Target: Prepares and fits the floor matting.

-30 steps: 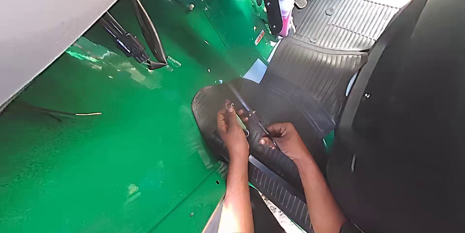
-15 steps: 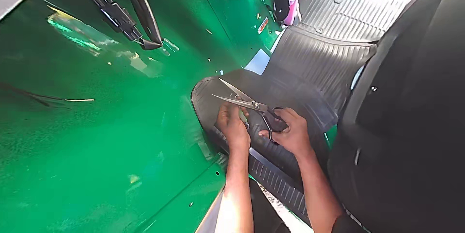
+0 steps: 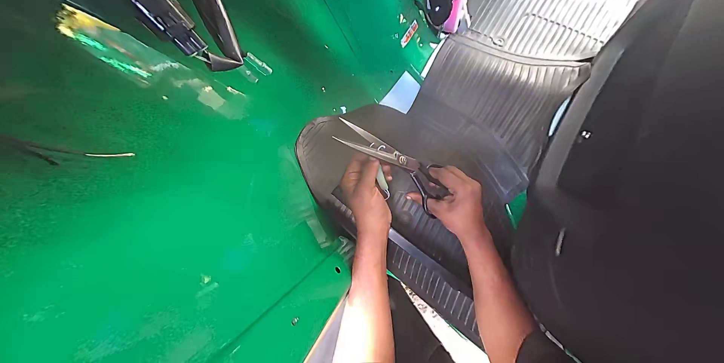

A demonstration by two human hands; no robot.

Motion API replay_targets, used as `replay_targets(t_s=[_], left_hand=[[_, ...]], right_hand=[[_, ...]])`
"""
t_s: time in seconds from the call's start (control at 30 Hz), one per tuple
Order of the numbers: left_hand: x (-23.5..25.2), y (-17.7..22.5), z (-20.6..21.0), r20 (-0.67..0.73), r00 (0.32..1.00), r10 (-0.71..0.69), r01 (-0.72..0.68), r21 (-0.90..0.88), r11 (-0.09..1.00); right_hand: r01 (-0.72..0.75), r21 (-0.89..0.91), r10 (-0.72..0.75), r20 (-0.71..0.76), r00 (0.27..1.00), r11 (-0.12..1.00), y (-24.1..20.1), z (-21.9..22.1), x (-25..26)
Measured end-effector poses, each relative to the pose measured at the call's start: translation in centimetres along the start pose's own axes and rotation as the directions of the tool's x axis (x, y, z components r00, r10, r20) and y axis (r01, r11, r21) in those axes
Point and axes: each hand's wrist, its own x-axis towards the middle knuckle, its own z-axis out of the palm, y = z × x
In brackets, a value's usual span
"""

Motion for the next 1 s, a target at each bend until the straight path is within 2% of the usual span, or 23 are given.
replay_targets(t_s=[0.2, 0.57, 1.0], left_hand=[[-0.19, -0.04, -0.09, 0.011, 1.0, 0.019, -0.019, 0.045, 0.999], [-0.19, -0.05, 0.04, 0.01, 0.998, 0.062, -0.063, 0.078, 0.995], [-0.03, -0.1, 0.01, 0.012, 0.996, 0.094, -0.095, 0.121, 0.988]], right_hand=[[0.013, -0.055, -0.014, -0.011, 1.0, 0.998, 0.01, 0.16, -0.1], [0.004, -0.147, 0.005, 0.064, 0.998, 0.989, -0.25, 0.41, -0.26], [0.082, -0.191, -0.077, 0.035, 0.996, 0.978, -0.53, 0.68, -0.28]])
